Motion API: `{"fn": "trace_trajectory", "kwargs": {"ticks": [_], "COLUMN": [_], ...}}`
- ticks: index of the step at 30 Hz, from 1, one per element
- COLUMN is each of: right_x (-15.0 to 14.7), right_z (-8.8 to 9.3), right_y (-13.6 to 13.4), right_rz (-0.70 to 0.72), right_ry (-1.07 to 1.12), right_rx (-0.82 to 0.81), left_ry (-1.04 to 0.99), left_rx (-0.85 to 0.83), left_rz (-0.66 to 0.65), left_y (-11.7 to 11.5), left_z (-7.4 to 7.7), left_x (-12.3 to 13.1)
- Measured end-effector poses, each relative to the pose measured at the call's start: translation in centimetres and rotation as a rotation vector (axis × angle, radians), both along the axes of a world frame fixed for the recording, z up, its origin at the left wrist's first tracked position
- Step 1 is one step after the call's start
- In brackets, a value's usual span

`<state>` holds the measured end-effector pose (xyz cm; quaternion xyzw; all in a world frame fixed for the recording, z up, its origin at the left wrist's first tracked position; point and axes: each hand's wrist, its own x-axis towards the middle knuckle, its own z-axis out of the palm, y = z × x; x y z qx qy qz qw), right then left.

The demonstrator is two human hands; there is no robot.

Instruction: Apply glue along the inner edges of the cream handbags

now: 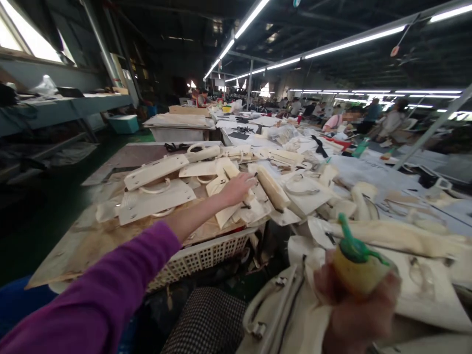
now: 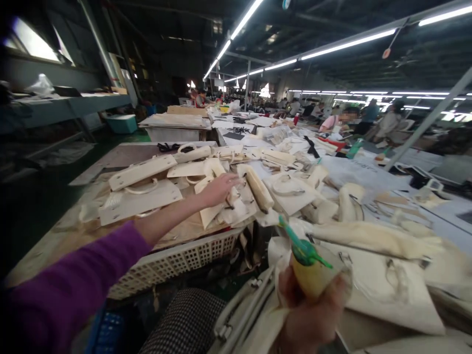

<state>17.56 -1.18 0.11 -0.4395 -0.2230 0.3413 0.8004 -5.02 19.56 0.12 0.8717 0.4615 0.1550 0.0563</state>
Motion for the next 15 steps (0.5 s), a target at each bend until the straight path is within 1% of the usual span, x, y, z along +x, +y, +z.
{"fn": "trace_trajectory", "kwargs": {"ticks": [2, 4, 5, 6, 7, 8, 9, 10, 12, 13, 15], "right_x": [-1.6, -2.8, -3.3, -3.8, -4.2, -4.6, -5.0, -5.4, -6.1, -6.4, -7.0], "right_z": [0.3, -0.3, -0.9, -1.4, -1.9, -2.4, -2.7, -3.0, -3.2, -3.2, -3.3], "right_y": [-0.2, -0.5, -0.7, -1.0, -1.2, -1.6, -2.0, -2.5, -3.5, -4.1, -5.2], "right_rz": [0.006, -0.024, -0.058, -0.087, -0.107, -0.107, -0.088, -0.064, -0.012, 0.014, 0.051], "right_ry": [-0.007, 0.004, 0.011, 0.016, 0.019, 0.02, 0.019, 0.014, -0.005, -0.021, -0.065], "right_rx": [0.022, -0.029, -0.068, -0.096, -0.116, -0.123, -0.121, -0.12, -0.11, -0.1, -0.073], "left_ry": [-0.088, -0.139, -0.175, -0.308, -0.393, -0.392, -0.338, -0.253, -0.047, 0.037, 0.146], "left_rx": [-0.073, -0.196, -0.303, -0.541, -0.743, -0.842, -0.864, -0.836, -0.729, -0.685, -0.638], "left_rz": [-0.033, -0.112, -0.182, -0.251, -0.291, -0.314, -0.318, -0.291, -0.195, -0.141, -0.07], "left_y": [-4.2, -9.5, -12.3, -15.1, -17.6, -20.0, -22.0, -23.7, -26.1, -27.0, -28.2], "left_z": [0.9, 1.8, 2.3, 2.9, 3.4, 3.9, 4.3, 4.7, 4.9, 4.7, 3.6], "left_x": [-0.1, 0.0, 0.2, 0.4, 0.6, 0.8, 1.1, 1.4, 2.1, 2.4, 3.2]}}
